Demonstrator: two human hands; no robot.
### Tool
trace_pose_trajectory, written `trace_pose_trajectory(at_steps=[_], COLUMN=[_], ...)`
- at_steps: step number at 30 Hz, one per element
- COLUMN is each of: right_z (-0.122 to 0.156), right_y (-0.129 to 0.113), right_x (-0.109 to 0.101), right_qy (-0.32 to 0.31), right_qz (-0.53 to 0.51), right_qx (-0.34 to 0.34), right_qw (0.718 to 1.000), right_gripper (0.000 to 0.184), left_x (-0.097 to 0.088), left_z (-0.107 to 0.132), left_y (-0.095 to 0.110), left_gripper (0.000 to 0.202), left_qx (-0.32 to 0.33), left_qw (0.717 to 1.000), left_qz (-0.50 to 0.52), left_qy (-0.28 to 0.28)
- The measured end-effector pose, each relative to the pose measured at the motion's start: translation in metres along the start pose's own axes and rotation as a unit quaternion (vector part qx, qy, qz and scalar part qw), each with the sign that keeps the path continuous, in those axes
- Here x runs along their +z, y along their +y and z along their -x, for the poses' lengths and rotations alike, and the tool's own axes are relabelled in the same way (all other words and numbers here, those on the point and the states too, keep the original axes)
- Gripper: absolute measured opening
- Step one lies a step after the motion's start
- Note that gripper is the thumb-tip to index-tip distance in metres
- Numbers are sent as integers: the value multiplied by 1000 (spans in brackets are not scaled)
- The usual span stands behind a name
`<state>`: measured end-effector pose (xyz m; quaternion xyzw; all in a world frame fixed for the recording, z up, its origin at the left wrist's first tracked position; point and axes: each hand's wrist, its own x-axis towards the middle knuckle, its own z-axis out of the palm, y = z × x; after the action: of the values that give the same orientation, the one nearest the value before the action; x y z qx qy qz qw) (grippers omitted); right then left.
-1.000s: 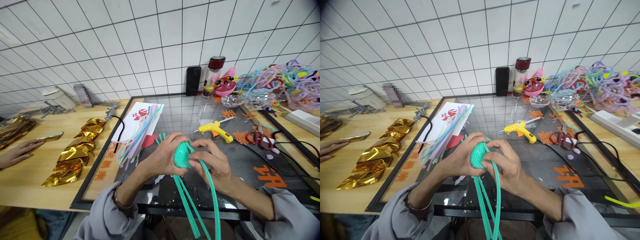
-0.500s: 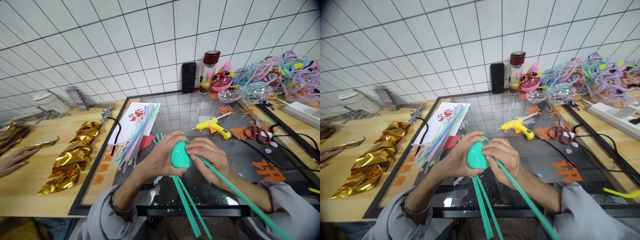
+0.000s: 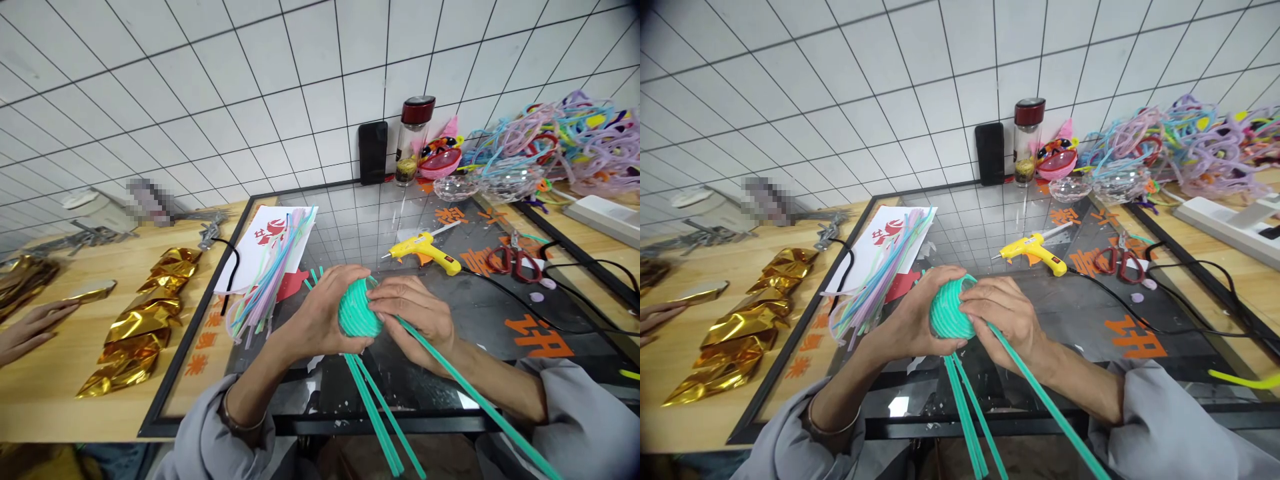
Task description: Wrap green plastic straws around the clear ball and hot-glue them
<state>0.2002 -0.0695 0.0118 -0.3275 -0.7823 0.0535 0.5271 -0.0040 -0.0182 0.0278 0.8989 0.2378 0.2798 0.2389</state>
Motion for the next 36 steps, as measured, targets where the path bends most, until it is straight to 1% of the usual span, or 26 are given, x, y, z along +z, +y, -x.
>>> trace_pose_trajectory(at_steps=[4, 8, 12, 16, 19, 23, 26, 30, 34, 36], right_z=[0, 1, 1, 2, 3, 5, 4, 5, 7, 8], right_y=[1, 1, 1, 0, 1, 1, 0, 0, 0, 0], right_x=[0, 1, 1, 1, 1, 2, 1, 1, 1, 1], right_qy=[-4, -2, -4, -10, -13, -27, -36, -47, -54, -56], right_qz=[2, 0, 1, 3, 6, 8, 8, 15, 13, 11], right_qx=[-8, -11, -9, -16, -28, -39, -46, -57, -57, -56], right_qw=[1000, 1000, 1000, 1000, 999, 999, 998, 997, 997, 997], right_gripper=[22, 20, 20, 20, 18, 20, 20, 23, 24, 25], left_x=[-1, -2, -2, -2, -5, -10, -12, -11, -8, -8], left_z=[2, 2, 3, 4, 6, 8, 7, 5, 5, 6], left_y=[-2, -3, -3, -3, -3, -2, 0, 0, -2, -3], left_gripper=[93, 90, 88, 92, 100, 107, 99, 84, 81, 82], left_qx=[6, 12, 30, 24, 10, 3, 2, 11, 31, 30], left_qw=[1000, 1000, 999, 1000, 1000, 998, 997, 998, 998, 998], left_qz=[-6, -6, 16, 15, 1, 15, 27, 39, 44, 47], left_qy=[-8, -17, -7, -7, -30, -63, -71, -57, -36, -36])
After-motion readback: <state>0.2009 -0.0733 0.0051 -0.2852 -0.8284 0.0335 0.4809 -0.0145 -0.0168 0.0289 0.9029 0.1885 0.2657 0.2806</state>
